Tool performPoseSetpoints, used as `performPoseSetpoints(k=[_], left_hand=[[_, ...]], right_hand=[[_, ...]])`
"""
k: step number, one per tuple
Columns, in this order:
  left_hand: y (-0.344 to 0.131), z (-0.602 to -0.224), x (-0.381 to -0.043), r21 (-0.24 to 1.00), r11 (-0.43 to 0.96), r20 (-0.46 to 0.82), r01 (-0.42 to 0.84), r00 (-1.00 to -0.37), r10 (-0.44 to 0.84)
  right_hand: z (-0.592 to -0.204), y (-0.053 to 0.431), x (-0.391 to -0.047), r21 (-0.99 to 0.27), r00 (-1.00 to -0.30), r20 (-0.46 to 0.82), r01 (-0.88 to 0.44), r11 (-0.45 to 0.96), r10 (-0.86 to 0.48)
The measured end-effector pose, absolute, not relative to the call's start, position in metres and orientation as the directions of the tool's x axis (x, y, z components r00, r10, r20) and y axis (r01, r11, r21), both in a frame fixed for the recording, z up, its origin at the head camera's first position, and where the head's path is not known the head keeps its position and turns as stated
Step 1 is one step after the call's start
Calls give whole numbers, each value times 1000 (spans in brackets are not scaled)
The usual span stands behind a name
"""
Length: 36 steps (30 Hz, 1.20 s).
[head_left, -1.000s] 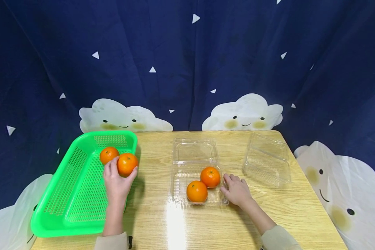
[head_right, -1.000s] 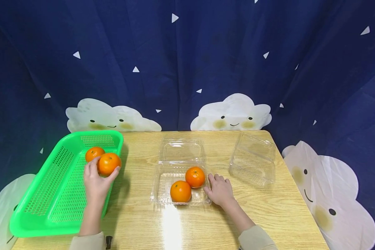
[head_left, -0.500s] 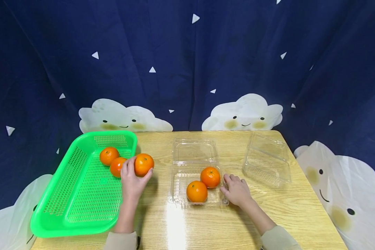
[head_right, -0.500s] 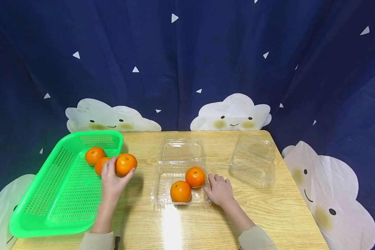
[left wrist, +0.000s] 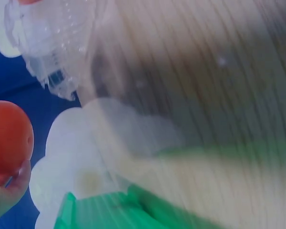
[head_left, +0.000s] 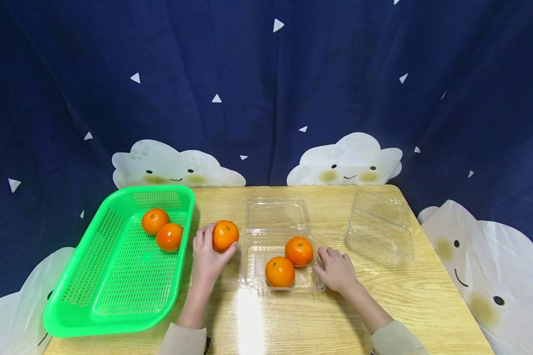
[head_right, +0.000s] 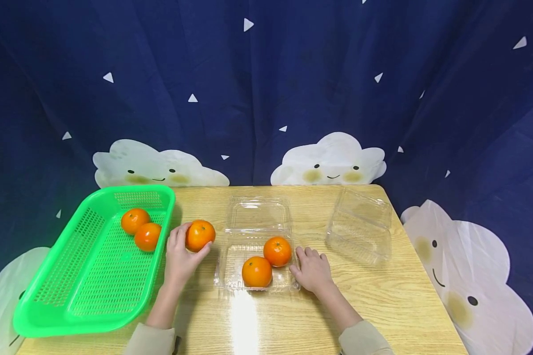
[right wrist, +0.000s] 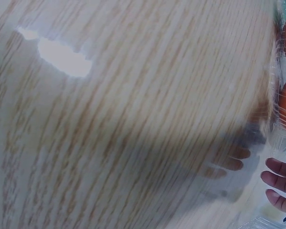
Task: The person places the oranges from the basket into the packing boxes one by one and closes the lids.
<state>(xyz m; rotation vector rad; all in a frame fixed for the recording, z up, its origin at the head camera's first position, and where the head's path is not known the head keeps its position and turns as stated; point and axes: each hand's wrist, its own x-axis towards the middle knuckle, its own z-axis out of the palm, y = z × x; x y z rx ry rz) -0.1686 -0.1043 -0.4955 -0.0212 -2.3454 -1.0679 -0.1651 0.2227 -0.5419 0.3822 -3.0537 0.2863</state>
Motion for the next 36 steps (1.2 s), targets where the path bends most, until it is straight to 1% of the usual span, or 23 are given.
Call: performPoseSetpoints(k=[4, 8, 17, 29, 36], left_hand=[[-96, -499, -168, 717, 663, 435, 214, -881, -186], [-89, -504, -169, 723, 657, 410, 213, -898, -159], [-76, -512, -169, 687, 674, 441, 270, -893, -92], [-62, -516, -169, 669, 668, 460, 327, -887, -27], [-56, -519, -169, 659, 670, 457, 342, -890, 4]], right_hand=[[-541, 222, -165, -179, -968, 73, -250, 951, -241], [-540, 222, -164, -181, -968, 69, -250, 951, -242], [-541, 223, -165, -158, -966, 66, -256, 954, -248], [-544, 223, -165, -174, -963, 102, -263, 949, -248], [-542, 223, -165, -167, -966, 77, -255, 952, -246]])
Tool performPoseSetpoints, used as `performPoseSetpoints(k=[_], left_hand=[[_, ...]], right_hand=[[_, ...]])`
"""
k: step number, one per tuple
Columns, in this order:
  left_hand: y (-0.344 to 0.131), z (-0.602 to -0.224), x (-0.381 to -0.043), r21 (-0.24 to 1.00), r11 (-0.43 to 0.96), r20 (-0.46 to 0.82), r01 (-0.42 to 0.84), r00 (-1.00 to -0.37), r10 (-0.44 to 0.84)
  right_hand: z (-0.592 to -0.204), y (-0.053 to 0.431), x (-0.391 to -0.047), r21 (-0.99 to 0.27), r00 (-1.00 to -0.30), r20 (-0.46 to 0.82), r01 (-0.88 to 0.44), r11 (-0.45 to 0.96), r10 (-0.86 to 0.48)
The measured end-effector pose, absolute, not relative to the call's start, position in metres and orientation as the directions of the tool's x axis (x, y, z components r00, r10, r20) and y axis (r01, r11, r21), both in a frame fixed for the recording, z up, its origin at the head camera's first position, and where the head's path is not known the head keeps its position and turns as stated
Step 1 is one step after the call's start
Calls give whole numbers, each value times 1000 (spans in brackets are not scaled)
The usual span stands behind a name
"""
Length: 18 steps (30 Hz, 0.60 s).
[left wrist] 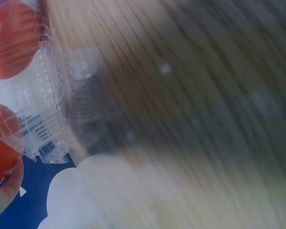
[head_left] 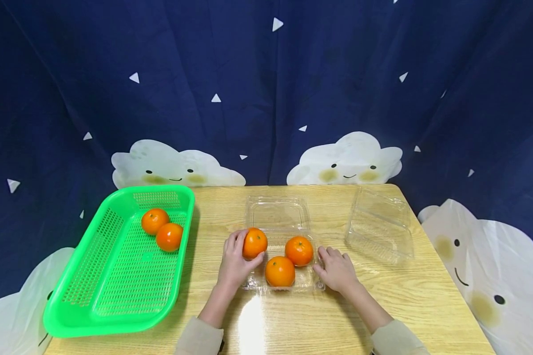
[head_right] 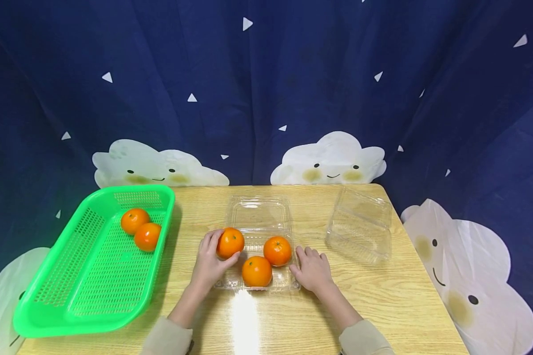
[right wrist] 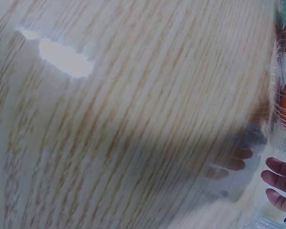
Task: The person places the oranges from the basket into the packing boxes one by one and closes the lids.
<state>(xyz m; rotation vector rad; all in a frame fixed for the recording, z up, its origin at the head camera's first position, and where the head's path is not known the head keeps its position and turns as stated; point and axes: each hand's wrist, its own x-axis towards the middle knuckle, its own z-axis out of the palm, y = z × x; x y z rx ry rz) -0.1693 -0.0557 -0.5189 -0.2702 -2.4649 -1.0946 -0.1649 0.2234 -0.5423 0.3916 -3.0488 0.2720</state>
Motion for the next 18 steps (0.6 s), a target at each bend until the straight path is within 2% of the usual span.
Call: performPoseSetpoints(k=[11, 18], left_hand=[[-49, -522, -172, 636, 688, 446, 351, -894, 44], [-46, -521, -173, 650, 689, 391, 321, -918, 58]], right_hand=[[-542, 223, -164, -180, -967, 72, -254, 950, -245], [-543, 224, -165, -176, -968, 68, -250, 952, -242]])
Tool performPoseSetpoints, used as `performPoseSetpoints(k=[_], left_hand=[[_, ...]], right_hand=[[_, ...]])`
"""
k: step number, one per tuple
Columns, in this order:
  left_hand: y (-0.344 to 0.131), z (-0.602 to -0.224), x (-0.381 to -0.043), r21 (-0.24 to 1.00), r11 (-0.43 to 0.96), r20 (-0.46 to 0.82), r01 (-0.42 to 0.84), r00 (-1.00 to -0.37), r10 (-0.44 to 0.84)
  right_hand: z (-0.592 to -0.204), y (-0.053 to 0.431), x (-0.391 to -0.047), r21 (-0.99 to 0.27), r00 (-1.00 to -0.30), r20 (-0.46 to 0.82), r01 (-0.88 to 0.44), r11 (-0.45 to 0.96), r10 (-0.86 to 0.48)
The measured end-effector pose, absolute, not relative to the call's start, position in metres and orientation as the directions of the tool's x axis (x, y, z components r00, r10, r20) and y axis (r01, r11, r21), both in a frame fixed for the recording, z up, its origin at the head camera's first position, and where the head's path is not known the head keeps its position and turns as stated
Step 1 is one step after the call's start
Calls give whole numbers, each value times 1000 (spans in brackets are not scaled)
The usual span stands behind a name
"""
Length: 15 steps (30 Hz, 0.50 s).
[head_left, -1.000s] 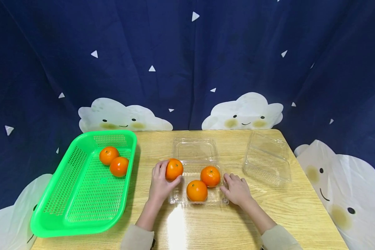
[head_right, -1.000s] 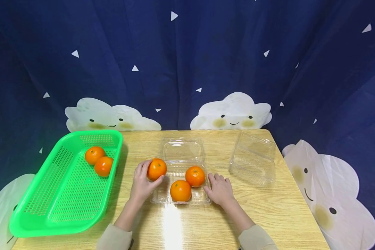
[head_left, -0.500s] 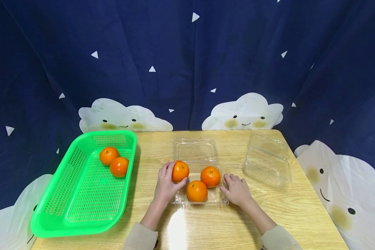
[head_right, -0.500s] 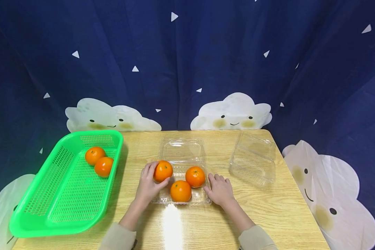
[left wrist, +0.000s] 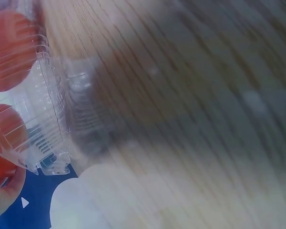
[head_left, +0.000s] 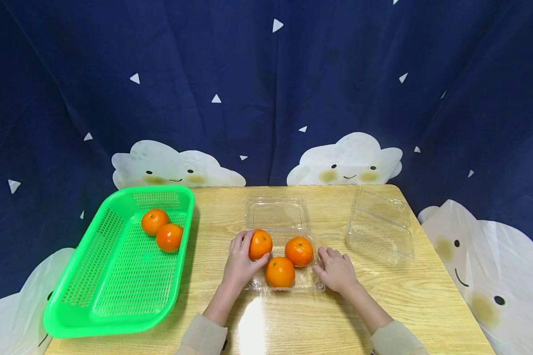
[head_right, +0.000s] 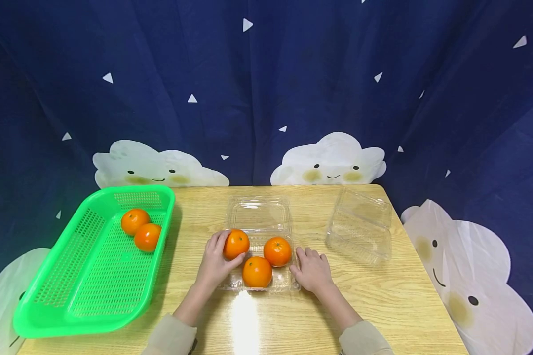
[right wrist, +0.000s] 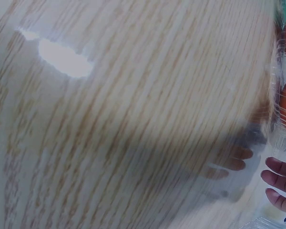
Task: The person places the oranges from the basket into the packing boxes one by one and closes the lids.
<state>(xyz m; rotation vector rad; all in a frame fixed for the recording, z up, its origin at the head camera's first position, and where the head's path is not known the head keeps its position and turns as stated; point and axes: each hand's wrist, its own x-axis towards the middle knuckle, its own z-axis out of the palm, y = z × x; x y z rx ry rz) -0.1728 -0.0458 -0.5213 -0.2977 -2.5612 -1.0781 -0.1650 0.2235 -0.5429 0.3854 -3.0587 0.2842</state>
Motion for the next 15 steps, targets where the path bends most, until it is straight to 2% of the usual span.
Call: performPoseSetpoints(k=[15], left_hand=[[-40, -526, -177, 611, 736, 304, 292, -945, 122]], right_hand=[[-541, 223, -165, -183, -971, 47, -240, 953, -236]])
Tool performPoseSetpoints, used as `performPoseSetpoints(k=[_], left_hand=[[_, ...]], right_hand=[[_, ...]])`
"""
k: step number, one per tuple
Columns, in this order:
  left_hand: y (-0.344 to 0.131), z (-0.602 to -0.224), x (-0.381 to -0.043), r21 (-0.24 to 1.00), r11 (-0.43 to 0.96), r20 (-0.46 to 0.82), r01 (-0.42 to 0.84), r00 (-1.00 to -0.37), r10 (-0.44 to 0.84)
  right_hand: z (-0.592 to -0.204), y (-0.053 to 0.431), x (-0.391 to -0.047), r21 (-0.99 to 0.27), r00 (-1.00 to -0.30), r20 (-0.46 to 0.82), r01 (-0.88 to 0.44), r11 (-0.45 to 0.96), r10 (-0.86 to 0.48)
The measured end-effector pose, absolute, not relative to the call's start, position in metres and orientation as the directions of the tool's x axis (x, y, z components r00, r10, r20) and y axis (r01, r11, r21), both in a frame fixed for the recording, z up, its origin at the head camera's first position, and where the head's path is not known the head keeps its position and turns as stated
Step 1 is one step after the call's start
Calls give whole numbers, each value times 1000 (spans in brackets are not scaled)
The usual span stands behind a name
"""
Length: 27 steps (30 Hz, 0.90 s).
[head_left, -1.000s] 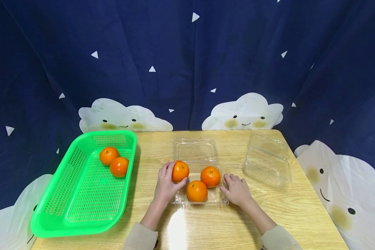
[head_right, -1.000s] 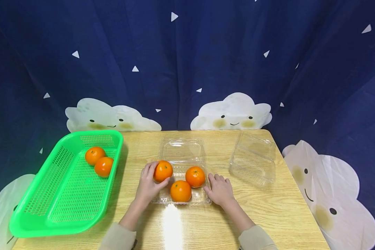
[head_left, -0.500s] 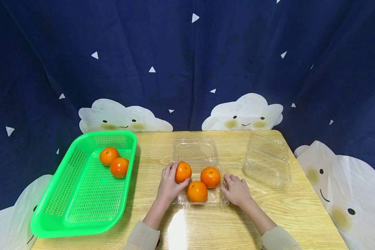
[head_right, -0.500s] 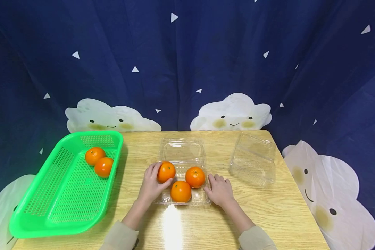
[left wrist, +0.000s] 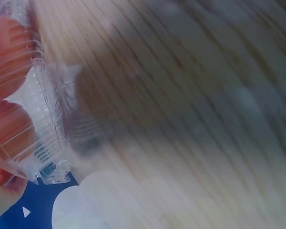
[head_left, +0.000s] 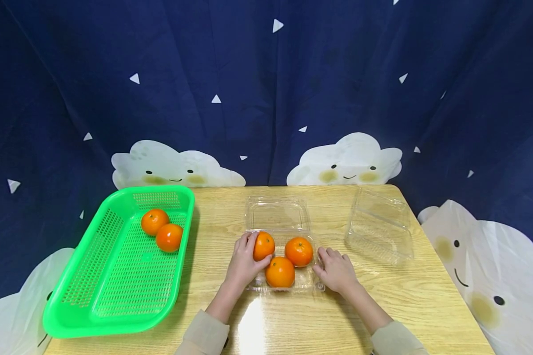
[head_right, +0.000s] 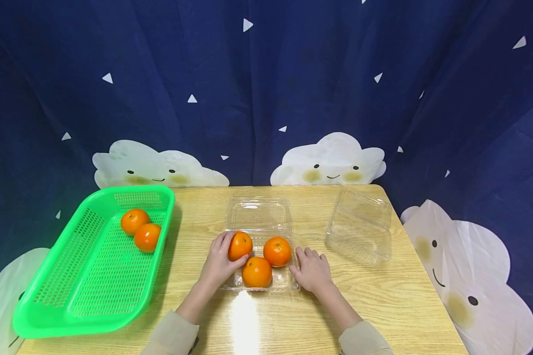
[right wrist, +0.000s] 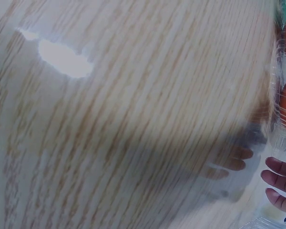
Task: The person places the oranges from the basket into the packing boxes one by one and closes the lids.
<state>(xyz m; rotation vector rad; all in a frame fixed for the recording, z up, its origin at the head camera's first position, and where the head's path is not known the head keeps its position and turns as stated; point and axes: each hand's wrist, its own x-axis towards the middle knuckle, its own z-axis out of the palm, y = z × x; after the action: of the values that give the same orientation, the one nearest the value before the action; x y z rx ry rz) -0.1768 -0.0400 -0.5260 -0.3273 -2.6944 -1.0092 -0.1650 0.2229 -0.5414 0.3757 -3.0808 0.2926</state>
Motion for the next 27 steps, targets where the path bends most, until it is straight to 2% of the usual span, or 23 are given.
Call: performPoseSetpoints(k=[12, 27], left_hand=[[-36, -529, -179, 551, 761, 320, 342, -929, 186], [-33, -520, -182, 454, 841, 206, 295, -953, 223]], right_hand=[[-540, 222, -164, -198, -972, 38, -235, 952, -232], [-541, 222, -165, -192, -972, 43, -234, 953, -230]])
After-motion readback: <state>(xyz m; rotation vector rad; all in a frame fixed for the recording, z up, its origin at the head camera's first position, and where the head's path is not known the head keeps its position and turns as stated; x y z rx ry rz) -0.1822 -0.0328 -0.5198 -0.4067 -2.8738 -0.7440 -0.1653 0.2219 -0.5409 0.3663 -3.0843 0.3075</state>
